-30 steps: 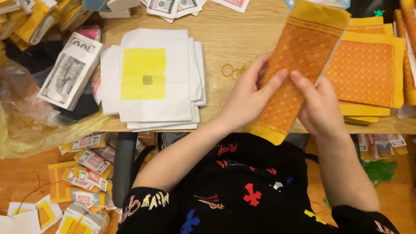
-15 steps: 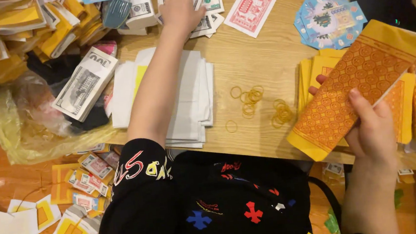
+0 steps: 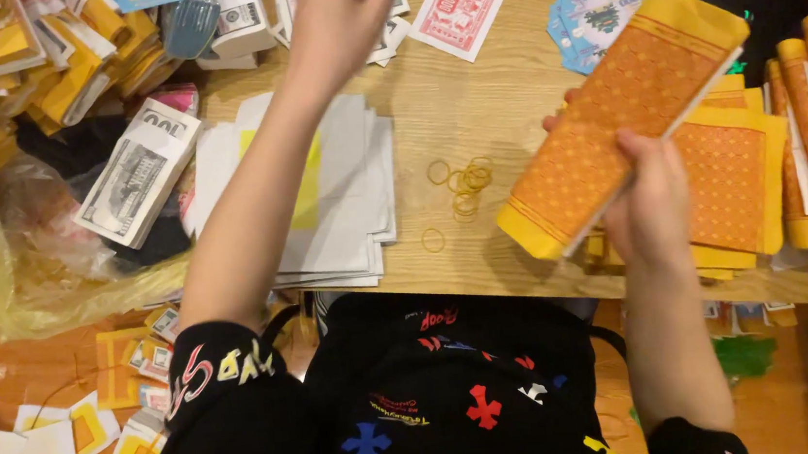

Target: The person organizes various stacks of paper goods and play currency by hand, placing specific sheets into white paper envelopes and folding them together with larger yellow sheets. They handle multiple different denominations of play money and patterned paper sheets, combining them before placing the assembled items into bags.

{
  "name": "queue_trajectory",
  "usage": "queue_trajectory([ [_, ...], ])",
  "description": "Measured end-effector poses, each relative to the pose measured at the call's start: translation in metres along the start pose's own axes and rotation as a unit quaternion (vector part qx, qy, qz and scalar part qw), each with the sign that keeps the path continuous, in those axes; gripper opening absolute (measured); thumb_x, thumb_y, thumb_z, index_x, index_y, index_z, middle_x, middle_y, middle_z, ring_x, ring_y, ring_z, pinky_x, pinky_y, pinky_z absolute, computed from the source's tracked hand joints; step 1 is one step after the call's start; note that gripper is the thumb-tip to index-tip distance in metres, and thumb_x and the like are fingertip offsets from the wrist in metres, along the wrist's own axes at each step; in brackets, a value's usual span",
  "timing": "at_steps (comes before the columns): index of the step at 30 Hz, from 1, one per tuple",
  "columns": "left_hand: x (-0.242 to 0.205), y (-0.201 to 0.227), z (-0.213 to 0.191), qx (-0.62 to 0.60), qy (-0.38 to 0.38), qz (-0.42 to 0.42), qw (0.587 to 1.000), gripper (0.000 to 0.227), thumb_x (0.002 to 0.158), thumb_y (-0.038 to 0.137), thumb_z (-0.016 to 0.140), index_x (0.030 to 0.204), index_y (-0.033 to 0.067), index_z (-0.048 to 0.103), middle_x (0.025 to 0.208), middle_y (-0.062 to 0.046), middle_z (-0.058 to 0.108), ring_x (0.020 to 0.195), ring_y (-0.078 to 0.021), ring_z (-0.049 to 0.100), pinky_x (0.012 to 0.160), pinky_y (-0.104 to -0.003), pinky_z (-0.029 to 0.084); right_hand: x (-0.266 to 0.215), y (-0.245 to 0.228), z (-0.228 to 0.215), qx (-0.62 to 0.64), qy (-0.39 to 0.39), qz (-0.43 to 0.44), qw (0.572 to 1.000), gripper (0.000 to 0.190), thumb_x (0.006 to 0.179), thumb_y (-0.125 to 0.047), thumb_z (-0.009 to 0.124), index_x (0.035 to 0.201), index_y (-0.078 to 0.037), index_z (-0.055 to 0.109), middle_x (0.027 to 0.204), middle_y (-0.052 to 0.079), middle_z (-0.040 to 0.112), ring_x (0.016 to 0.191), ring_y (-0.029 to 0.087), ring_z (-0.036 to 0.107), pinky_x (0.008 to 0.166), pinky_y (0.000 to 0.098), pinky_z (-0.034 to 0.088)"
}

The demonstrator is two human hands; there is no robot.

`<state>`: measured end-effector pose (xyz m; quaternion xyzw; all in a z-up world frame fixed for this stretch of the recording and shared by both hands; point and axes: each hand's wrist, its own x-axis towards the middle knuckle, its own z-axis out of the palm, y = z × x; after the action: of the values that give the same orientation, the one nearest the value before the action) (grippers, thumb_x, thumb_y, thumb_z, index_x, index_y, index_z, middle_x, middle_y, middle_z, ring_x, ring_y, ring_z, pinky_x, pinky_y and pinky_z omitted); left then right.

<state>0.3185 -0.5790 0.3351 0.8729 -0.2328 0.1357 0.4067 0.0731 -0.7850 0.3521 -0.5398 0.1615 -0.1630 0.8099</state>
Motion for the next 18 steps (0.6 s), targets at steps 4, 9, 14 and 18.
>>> queue_trajectory([
  [4, -0.084, 0.097, -0.001, -0.064, -0.081, 0.156, 0.982, 0.014, 0.095, 0.01, 0.053, 0.107, 0.0074, 0.059, 0.101, -0.01, 0.059, 0.084, -0.0223, 0.056, 0.067, -0.037, 0.048, 0.014, 0.038, 0.024, 0.096, 0.016, -0.036, 0.995, 0.041, 0.087, -0.01, 0.052, 0.128, -0.003, 0.048, 0.121, 0.018, 0.063, 0.108, 0.031, 0.064, 0.097, 0.0411, 0.053],
  [9, -0.138, 0.13, 0.014, 0.144, 0.012, 0.204, 0.968, 0.034, 0.099, 0.024, 0.059, 0.13, 0.0083, 0.057, 0.139, -0.017, 0.053, 0.116, -0.0332, 0.062, 0.063, -0.043, 0.062, 0.014, 0.066, 0.049, 0.117, 0.075, -0.088, 0.986, 0.027, 0.088, -0.008, 0.051, 0.108, 0.002, 0.065, 0.112, 0.012, 0.066, 0.108, 0.014, 0.056, 0.1, 0.0272, 0.046],
  [14, -0.16, 0.143, 0.02, 0.23, 0.1, 0.169, 0.953, 0.027, 0.096, 0.019, 0.058, 0.121, 0.0124, 0.067, 0.14, -0.009, 0.054, 0.116, -0.03, 0.062, 0.077, -0.04, 0.054, -0.006, 0.039, 0.073, 0.059, 0.023, -0.093, 0.994, 0.033, 0.093, -0.019, 0.054, 0.121, -0.002, 0.056, 0.124, 0.014, 0.064, 0.114, 0.018, 0.061, 0.105, 0.0305, 0.047],
  [18, -0.156, 0.13, -0.005, 0.132, -0.096, 0.133, 0.978, 0.056, 0.091, 0.041, 0.059, 0.138, 0.0122, 0.048, 0.153, -0.009, 0.035, 0.131, -0.0308, 0.044, 0.089, -0.049, 0.047, 0.005, 0.051, 0.053, 0.05, 0.1, -0.046, 0.993, 0.033, 0.091, -0.02, 0.054, 0.12, -0.004, 0.057, 0.12, 0.012, 0.065, 0.111, 0.018, 0.063, 0.101, 0.0292, 0.05],
])
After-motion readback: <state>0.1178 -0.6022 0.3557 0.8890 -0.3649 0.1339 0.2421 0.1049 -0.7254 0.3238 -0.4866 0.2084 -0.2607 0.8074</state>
